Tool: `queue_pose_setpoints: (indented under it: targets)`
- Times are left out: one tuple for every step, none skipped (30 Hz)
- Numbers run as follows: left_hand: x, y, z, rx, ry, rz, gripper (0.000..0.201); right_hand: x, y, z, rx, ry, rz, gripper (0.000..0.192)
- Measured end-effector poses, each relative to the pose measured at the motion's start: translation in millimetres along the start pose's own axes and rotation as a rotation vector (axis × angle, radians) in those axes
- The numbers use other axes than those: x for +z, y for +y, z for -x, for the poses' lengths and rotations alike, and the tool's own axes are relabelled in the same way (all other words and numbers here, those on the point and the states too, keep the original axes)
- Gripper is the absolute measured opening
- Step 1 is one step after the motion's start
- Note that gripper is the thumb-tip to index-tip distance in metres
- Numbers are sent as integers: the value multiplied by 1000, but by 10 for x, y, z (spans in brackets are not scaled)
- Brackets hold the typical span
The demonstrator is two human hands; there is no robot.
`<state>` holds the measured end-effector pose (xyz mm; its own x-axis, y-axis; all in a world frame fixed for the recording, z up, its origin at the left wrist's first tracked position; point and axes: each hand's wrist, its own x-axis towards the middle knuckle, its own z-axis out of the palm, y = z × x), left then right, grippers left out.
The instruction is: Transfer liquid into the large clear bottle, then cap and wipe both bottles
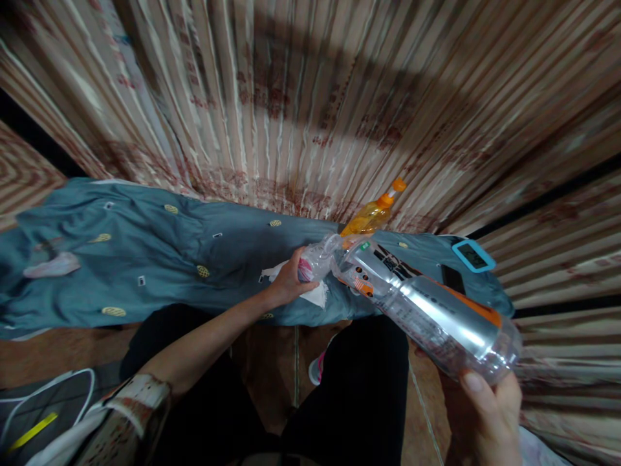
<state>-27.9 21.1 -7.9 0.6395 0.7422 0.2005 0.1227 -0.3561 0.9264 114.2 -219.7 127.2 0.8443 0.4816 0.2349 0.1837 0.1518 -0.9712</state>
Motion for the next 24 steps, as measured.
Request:
queue_pose_setpoints:
  targets:
    - [4,-14,-2,2,2,4,90,13,-6,7,-9,-3,-1,56]
    - [9,-28,-4,6,4,10,90,27,-12,17,-17,-5,-2,55]
    - [15,-41,-5,10,6,15,90,40,-19,28,-21,-6,-3,53]
    - [19,-52,-7,15,8,19,90,53,-27,41,-22,-7,-4,51]
    - [24,-61,-8,19,10,24,90,64,-35,55,-23,-11,-8,50]
    - [27,-68,-9,21,12,27,90,75,-43,70,-23,-13,-12,49]
    - [30,-72,-10,22,14,29,90,85,-51,86,-23,-11,-15,48]
    - [31,-72,-10,21,16,29,91,93,-59,101,-20,-10,-17,47]
    - [30,-71,-11,21,15,28,91,100,-64,114,-16,-9,-14,46]
    - [29,-67,-11,20,14,27,91,104,-67,123,-10,-4,-10,44]
    - [27,-62,-11,21,12,25,90,103,-66,127,-2,4,-7,43]
    - [25,-57,-11,21,9,23,90,96,-61,125,6,10,-7,43]
    - [24,-53,-10,22,7,23,89,84,-53,116,9,15,-10,45]
    - [22,-50,-10,22,6,24,88,68,-42,103,9,20,-11,48]
    - [22,-48,-9,21,8,25,88,49,-30,87,11,24,-8,51]
    - [21,-47,-8,21,11,27,88,30,-20,72,12,24,-4,53]
    - [20,-47,-7,22,12,30,88,15,-12,60,11,21,2,55]
    - [19,-46,-6,23,12,33,89,5,-8,52,8,14,8,56]
    - [18,-46,-5,23,11,35,89,0,-7,50,4,6,12,55]
    - [17,-44,-5,21,8,35,89,1,-8,51,2,0,14,54]
    - [15,-41,-4,17,5,34,90,4,-9,54,-2,1,14,52]
    - [13,-37,-3,11,3,31,90,7,-8,55,-5,7,15,50]
    - [12,-32,-1,4,2,26,90,8,-6,54,-3,13,15,50]
    - [11,-26,0,-2,2,22,91,6,-1,50,1,15,11,50]
